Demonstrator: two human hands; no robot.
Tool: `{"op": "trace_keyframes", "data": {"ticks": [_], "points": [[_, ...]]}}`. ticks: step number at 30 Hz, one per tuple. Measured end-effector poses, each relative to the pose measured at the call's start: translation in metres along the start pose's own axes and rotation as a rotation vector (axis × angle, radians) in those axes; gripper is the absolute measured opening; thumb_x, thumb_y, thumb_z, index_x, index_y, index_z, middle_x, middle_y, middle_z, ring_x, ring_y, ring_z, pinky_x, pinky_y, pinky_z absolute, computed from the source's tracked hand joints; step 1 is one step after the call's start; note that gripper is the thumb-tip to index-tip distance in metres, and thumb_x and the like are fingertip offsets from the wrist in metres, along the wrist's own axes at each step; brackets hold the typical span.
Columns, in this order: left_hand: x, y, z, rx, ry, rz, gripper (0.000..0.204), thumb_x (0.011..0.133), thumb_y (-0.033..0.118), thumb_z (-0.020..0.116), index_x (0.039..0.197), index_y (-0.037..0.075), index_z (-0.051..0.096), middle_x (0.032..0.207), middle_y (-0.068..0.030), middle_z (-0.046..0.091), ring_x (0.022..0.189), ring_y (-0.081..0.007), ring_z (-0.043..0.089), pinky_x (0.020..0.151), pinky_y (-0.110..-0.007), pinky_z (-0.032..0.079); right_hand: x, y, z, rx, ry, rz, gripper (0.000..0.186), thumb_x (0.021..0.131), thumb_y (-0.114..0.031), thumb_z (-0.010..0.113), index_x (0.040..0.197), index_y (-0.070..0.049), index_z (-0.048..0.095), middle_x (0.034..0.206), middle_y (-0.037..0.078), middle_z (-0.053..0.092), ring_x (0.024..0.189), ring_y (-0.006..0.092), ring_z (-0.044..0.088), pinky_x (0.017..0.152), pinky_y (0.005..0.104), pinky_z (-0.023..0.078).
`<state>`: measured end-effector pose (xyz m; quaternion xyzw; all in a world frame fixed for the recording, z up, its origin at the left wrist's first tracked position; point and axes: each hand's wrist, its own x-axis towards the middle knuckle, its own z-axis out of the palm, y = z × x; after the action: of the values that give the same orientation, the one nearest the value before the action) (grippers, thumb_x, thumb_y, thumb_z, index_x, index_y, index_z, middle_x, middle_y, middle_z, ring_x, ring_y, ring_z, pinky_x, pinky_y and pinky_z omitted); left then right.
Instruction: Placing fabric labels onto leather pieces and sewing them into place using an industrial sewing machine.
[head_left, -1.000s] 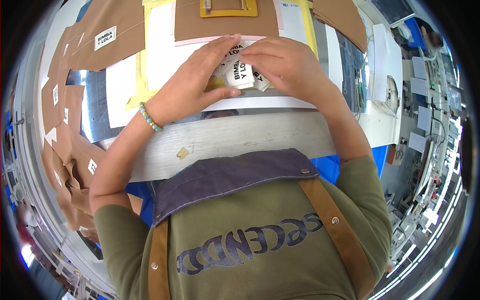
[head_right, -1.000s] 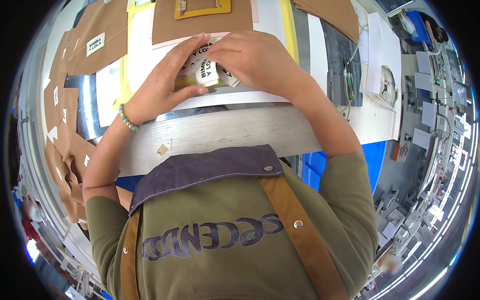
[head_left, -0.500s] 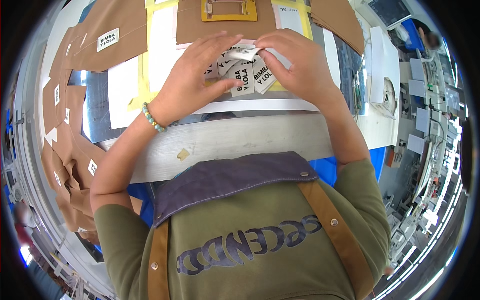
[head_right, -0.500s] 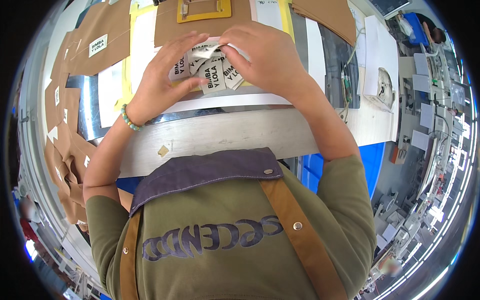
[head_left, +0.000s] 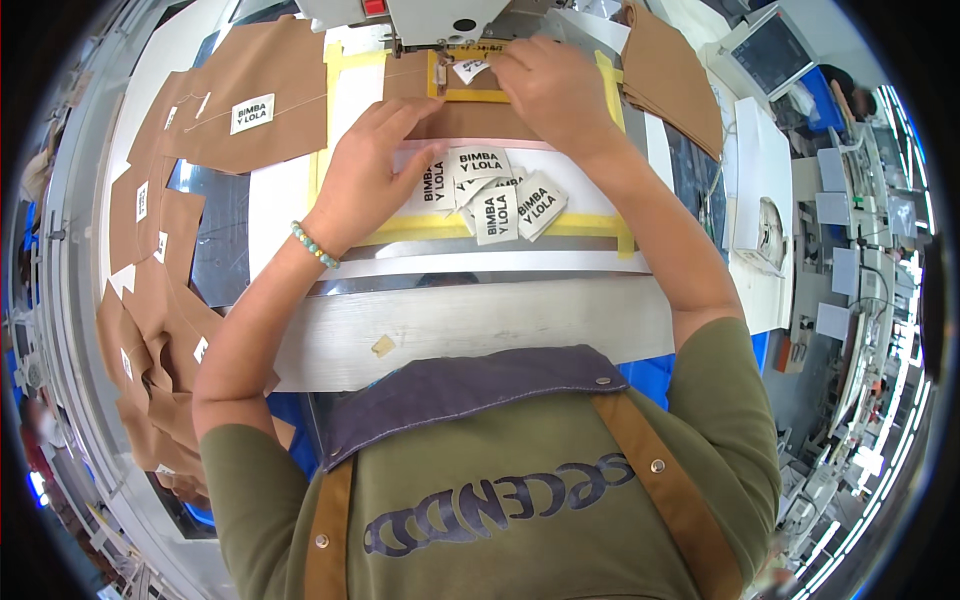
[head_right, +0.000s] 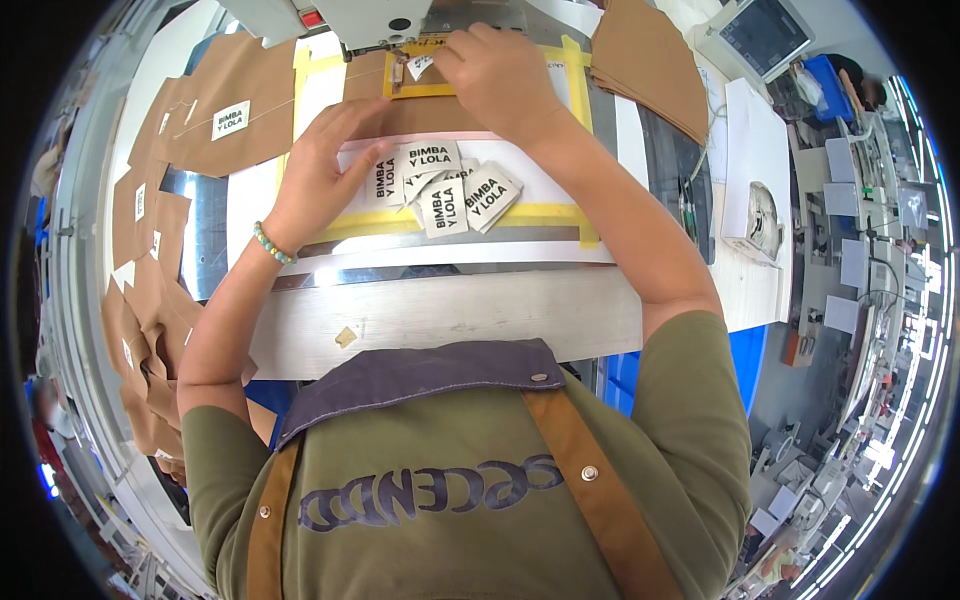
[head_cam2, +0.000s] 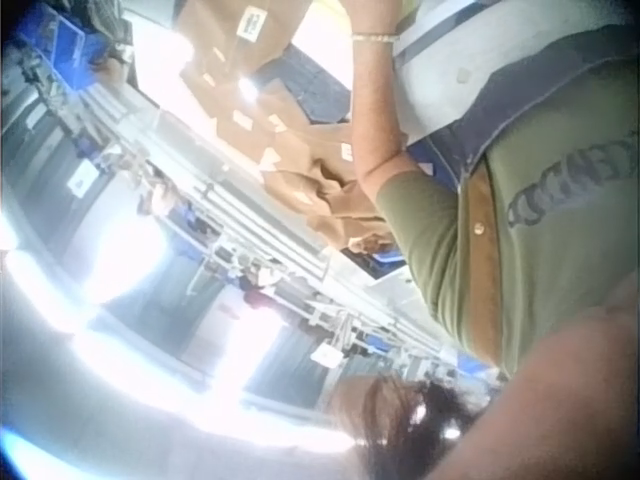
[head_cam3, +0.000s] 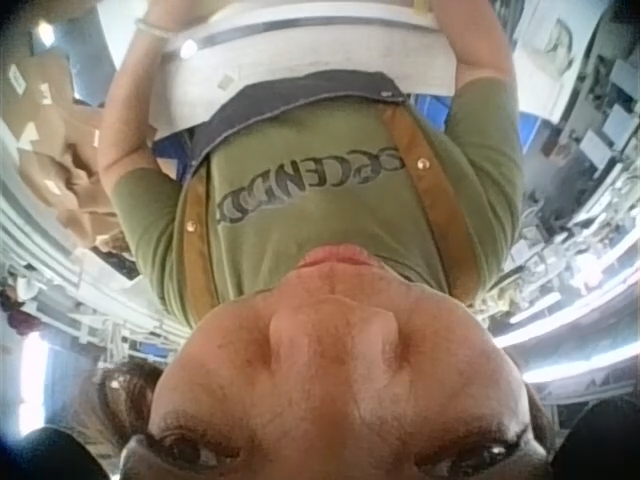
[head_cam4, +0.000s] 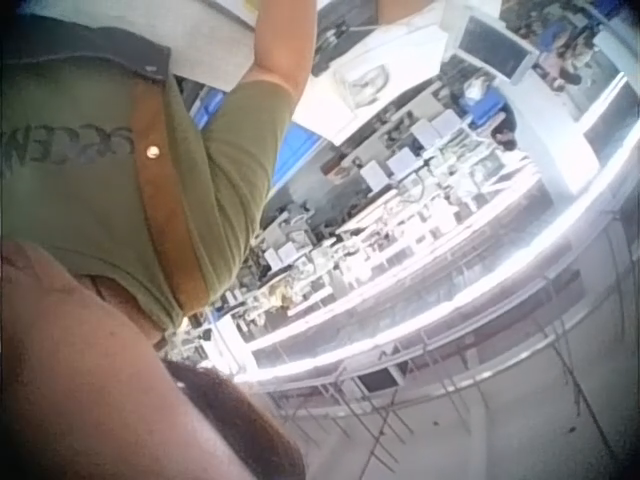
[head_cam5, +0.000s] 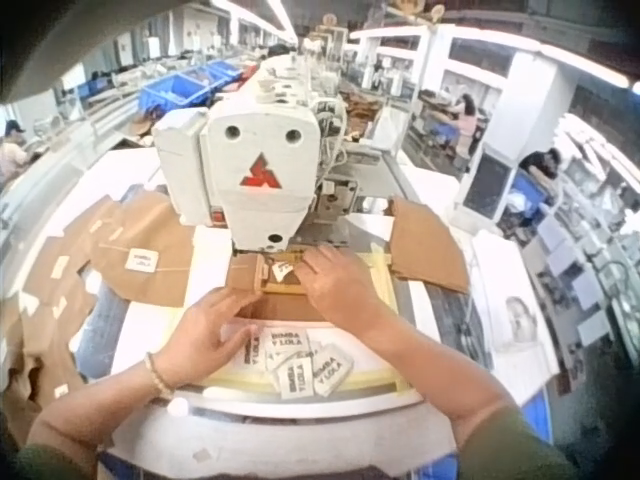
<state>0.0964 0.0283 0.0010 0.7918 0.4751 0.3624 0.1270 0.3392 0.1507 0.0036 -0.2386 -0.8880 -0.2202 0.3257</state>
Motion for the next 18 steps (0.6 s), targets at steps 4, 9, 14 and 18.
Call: {"op": "trace_keyframes", "data": {"ticks": [4, 9, 14, 18], "points": [[0.01, -0.004, -0.003, 0.055, -0.038, 0.026, 0.044, 0.096, 0.013, 0.077, 0.138, 0.001, 0.068, 0.132, -0.0163, 0.072, 0.121, -0.0356, 0.066, 0.104, -0.045, 0.055, -0.003, -0.003, 0.016, -0.081, -0.046, -0.109, 0.007, 0.075, -0.014, 0.074, 0.082, -0.011, 0.074, 0.09, 0.0, 0.066, 0.093, 0.0197, 0.066, 0.074, 0.0334, 0.056], [0.018, -0.013, 0.01, 0.241, -0.113, 0.159, 0.055, 0.098, 0.017, 0.075, 0.15, 0.005, 0.061, 0.154, -0.0129, 0.062, 0.146, -0.0393, 0.053, 0.119, -0.047, 0.047, -0.004, -0.01, 0.012, 0.003, -0.17, -0.086, 0.02, 0.08, -0.011, 0.073, 0.099, -0.008, 0.077, 0.1, 0.002, 0.069, 0.101, 0.0218, 0.067, 0.08, 0.0355, 0.058], [0.028, -0.028, 0.027, 0.361, -0.168, 0.138, 0.058, 0.103, 0.029, 0.072, 0.153, 0.005, 0.058, 0.16, -0.0125, 0.057, 0.153, -0.0406, 0.044, 0.124, -0.049, 0.04, -0.011, -0.007, 0.009, 0.108, -0.176, 0.002, 0.018, 0.088, -0.013, 0.076, 0.104, -0.006, 0.078, 0.114, 0.004, 0.073, 0.112, 0.0242, 0.068, 0.086, 0.0379, 0.06], [0.028, -0.031, 0.026, 0.381, -0.2, 0.114, 0.059, 0.105, 0.035, 0.07, 0.155, 0.006, 0.058, 0.162, -0.0113, 0.056, 0.155, -0.0386, 0.042, 0.126, -0.049, 0.038, -0.025, 0.0, -0.009, 0.202, -0.244, 0.088, 0.025, 0.094, -0.016, 0.078, 0.116, -0.004, 0.078, 0.13, 0.007, 0.074, 0.122, 0.0257, 0.067, 0.094, 0.04, 0.06]]}}
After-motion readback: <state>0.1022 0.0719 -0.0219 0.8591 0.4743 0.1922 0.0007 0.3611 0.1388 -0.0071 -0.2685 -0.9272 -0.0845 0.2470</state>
